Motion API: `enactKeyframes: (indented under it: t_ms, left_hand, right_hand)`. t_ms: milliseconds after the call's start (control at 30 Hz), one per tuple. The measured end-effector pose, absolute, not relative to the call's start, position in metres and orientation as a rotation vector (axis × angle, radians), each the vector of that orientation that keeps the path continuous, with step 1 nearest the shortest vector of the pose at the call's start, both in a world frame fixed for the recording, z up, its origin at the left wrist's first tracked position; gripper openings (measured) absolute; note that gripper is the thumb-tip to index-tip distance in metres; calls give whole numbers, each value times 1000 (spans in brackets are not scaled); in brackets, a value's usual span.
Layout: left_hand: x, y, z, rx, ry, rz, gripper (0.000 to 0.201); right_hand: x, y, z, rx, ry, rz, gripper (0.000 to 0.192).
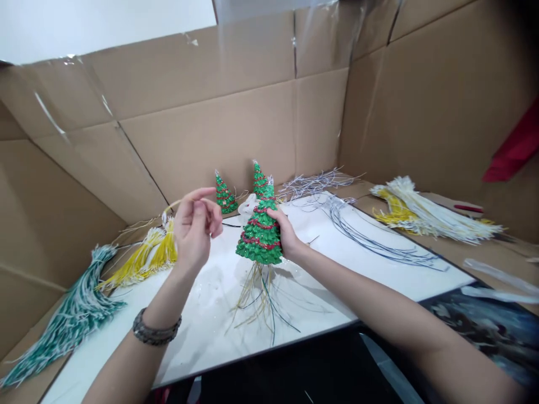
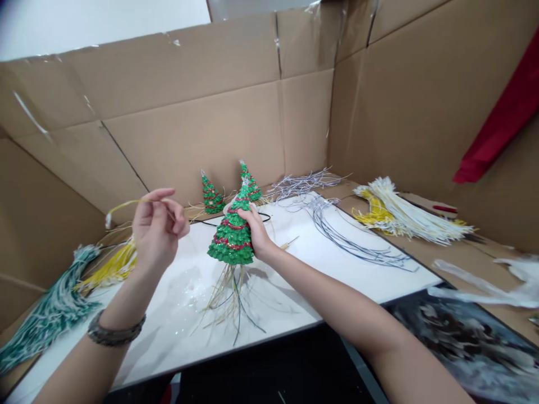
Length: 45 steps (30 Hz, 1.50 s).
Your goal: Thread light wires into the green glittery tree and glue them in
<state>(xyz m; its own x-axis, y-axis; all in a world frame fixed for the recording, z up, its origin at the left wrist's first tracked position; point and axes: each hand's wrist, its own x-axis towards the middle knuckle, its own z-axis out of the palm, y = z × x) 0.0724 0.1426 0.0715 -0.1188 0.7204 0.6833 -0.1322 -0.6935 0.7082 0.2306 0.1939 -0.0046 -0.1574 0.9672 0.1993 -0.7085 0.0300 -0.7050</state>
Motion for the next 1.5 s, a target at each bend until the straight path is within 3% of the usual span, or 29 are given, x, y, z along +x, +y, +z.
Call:
enactKeyframes:
  t_ms: [300, 500, 633, 700, 900, 1067, 1300, 1500]
  left_hand:
    - [41, 146, 14, 1280, 840, 1805, 32]
    - [41, 139, 7, 1180, 811, 1707, 34]
    - [49, 133, 10, 1200, 744, 1734, 20]
    - [51, 133, 8, 1222, 757, 1691, 27]
    - [48, 136, -2, 1158, 847, 1575, 37]
    - [49, 136, 3, 1126, 786, 1684, 14]
    - [49, 135, 3, 1177, 855, 1643, 36]
    - [44, 138, -1, 1081, 858, 1631, 30]
  right_hand:
    - [226, 190, -7, -651, -865, 1406, 36]
    - [226, 192, -9, -749, -859, 1444, 37]
    - [225, 192, -12, -792, -901, 1460, 37]
    - [224, 193, -14, -796, -932, 1447, 37]
    - [224, 195, -20, -760, -975, 1438, 40]
    - [227, 194, -14, -587, -925, 1618, 40]
    - [232, 191, -10, -410, -851, 1768, 34]
    - [236, 184, -2, -296, -945, 1763, 48]
